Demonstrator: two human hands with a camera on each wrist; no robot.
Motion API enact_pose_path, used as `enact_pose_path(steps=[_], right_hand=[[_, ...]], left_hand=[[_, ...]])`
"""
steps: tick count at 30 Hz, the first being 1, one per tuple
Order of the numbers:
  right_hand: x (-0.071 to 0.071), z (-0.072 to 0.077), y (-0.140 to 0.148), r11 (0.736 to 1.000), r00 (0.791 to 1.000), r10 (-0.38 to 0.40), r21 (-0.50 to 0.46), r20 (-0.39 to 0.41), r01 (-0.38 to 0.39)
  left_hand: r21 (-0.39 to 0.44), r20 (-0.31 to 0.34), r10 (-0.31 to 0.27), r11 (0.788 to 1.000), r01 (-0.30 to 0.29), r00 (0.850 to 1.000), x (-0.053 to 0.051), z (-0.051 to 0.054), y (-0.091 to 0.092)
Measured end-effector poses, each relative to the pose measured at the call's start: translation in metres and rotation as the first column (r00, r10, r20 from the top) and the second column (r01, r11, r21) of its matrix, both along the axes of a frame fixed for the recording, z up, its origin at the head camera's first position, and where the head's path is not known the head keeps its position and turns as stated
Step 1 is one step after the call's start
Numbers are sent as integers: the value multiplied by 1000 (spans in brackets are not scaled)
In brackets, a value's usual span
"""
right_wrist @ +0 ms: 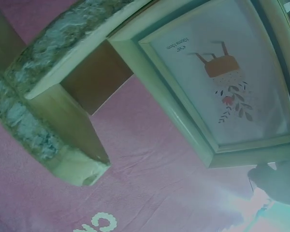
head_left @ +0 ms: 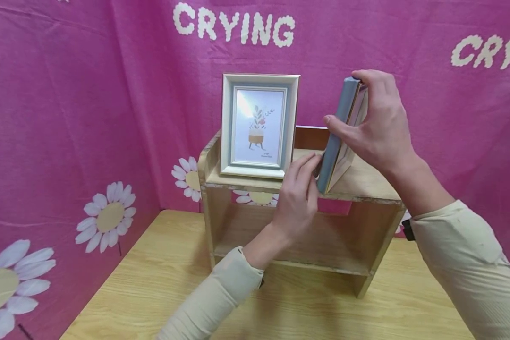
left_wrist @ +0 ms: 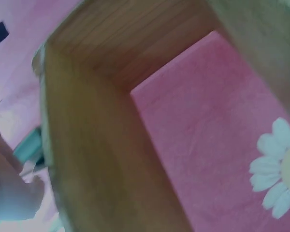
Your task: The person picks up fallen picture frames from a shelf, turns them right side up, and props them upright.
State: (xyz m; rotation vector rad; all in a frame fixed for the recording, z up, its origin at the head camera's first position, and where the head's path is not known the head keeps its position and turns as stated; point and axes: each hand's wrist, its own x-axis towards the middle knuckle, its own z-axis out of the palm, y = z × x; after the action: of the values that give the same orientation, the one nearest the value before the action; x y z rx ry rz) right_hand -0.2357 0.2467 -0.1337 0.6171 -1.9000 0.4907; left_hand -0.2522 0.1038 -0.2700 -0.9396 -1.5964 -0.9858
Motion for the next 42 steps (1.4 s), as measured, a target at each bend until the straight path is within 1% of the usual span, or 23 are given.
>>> enact_pose_path(steps=[2, 3, 4, 6, 8, 9, 10, 12, 14, 15, 17, 22, 25, 28, 31, 34, 36, 39, 42], right_hand=[[0, 0, 1, 1000, 1000, -4, 0, 0, 4], [0, 1, 1, 1000, 1000, -5, -2, 4, 5], [0, 1, 1, 1000, 1000, -8, -3, 8, 8], [1, 1, 2, 1000, 1000, -8, -6, 16, 8], [1, 2, 2, 1000, 1000, -4, -1, 25, 4], [1, 3, 3, 1000, 1000, -2, 5, 29, 2], [1, 4, 3, 1000, 999, 0, 13, 36, -1], [1, 7, 4, 1000, 998, 4, 28, 58, -6], [0, 10, 4, 999, 996, 14, 39, 92, -17], [0, 11, 4, 999, 994, 20, 43, 109, -25], [0, 13, 5, 998, 990, 29, 54, 140, -37], [-1, 19, 7, 993, 985, 45, 104, 166, -63], [-2, 21, 8, 987, 983, 63, 134, 174, -87], [-2, 23, 10, 980, 978, 81, 163, 191, -113], [0, 25, 13, 976, 978, 81, 186, 190, -117], [2, 25, 17, 977, 979, 72, 186, 190, -107], [3, 26, 20, 977, 979, 72, 185, 189, -107], [3, 25, 24, 976, 976, 79, 182, 203, -117], [5, 24, 28, 975, 969, 102, 171, 223, -142]], left_hand=[[-49, 90, -21, 998, 25, 996, -1, 9, -2], [-78, 144, -33, 996, 44, 989, -2, 14, -3], [-107, 201, -42, 992, 64, 979, -3, 18, -4], [-156, 287, -42, 984, 89, 957, -5, 26, -4], [-187, 331, -33, 977, 100, 943, -7, 30, -4], [-198, 337, -28, 975, 100, 941, -7, 32, -3], [-212, 331, -16, 973, 91, 944, -8, 33, -3], [-237, 297, 8, 969, 66, 955, -8, 33, -3], [-253, 265, 16, 966, 53, 964, -7, 32, -3], [-259, 250, 22, 965, 45, 968, -7, 32, -3], [-262, 238, 31, 964, 34, 971, -7, 31, -4], [-252, 265, 41, 967, 28, 963, -7, 30, -8], [-257, 277, 58, 966, 16, 959, -7, 30, -11], [-270, 271, 84, 963, -8, 959, -7, 30, -12], [-282, 261, 93, 959, -17, 961, -7, 30, -12], [-293, 261, 94, 956, -14, 961, -6, 30, -10], [-300, 271, 92, 954, -6, 958, -6, 30, -9], [-310, 287, 97, 951, -3, 953, -4, 30, -7], [-327, 283, 114, 945, -16, 952, -3, 29, -6]])
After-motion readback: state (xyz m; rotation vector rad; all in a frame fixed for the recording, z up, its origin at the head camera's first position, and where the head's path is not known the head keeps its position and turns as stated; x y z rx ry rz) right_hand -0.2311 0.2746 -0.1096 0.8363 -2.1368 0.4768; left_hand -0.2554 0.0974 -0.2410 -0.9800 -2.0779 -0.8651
